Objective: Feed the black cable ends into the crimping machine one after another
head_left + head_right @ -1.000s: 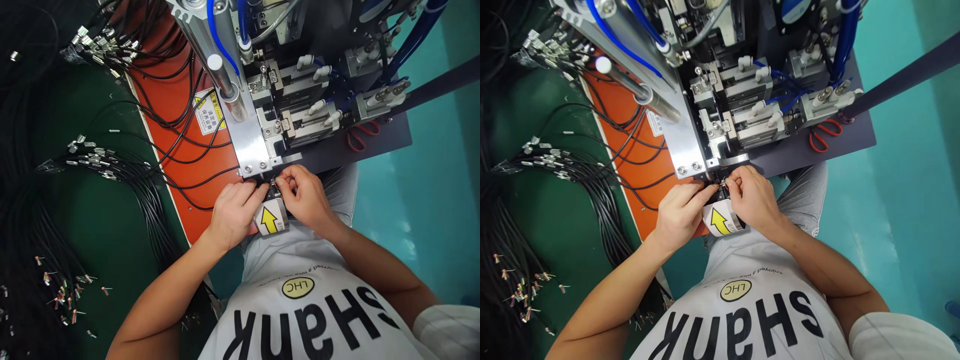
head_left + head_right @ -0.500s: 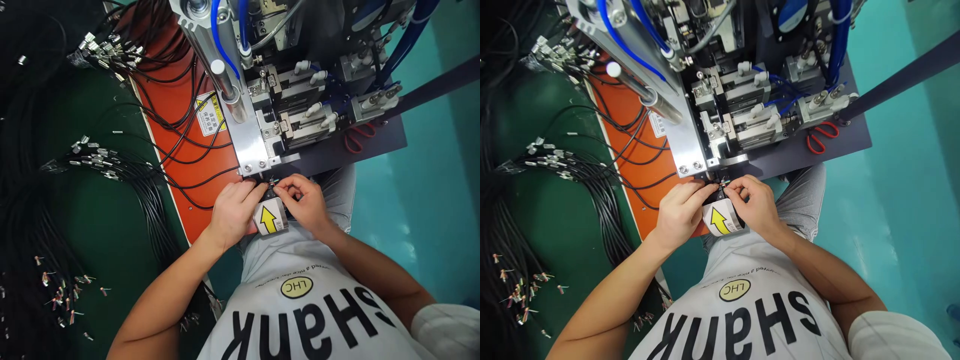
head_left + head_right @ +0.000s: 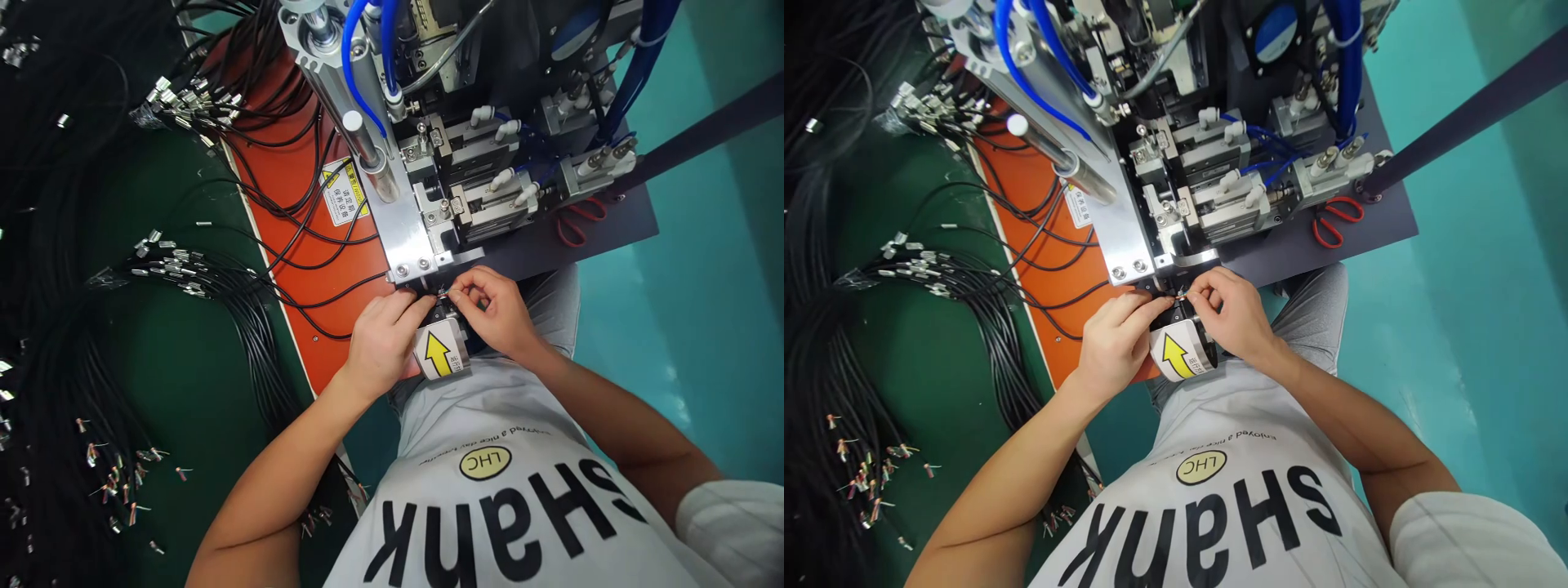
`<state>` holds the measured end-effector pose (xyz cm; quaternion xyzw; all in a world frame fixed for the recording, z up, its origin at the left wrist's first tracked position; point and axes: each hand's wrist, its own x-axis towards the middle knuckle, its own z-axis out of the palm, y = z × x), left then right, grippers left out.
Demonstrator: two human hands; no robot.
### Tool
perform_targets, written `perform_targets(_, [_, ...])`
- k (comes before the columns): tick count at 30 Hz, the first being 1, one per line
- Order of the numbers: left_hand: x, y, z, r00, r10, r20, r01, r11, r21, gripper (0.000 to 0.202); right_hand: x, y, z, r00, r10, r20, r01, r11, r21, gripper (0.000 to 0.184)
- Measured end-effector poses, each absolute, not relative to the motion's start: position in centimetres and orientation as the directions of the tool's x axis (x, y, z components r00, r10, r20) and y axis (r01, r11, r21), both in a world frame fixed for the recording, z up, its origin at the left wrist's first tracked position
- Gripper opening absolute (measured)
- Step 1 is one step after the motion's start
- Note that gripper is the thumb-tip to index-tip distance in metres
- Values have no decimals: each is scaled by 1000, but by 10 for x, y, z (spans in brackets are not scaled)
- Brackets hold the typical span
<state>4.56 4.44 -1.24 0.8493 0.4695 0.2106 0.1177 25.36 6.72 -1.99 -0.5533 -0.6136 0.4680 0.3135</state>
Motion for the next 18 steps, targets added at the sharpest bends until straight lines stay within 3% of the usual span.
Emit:
perform_targets(3, [46,45,-11,433,867,247,729,-498,470,31,257,69,-32,-211,925,-316,175,-282,-943,22])
perform_targets(5, [47,46,-9,423,875,234,719,-481,502,28,257,70,-35,-198,920,-339,165,-310,-936,27])
perform_targets(12, [46,46,-6,461,857,229,729,-513,452,31,238,66,-31,-72,986,-150,218,-131,-967,15])
perform_targets(16, [46,44,-6,478,847,234,754,-532,385,30,235,60,-22,-54,997,50,366,66,-928,10])
perform_targets(18, [46,43,-5,483,842,241,760,-539,362,29,236,59,-20,-62,995,78,435,97,-895,9])
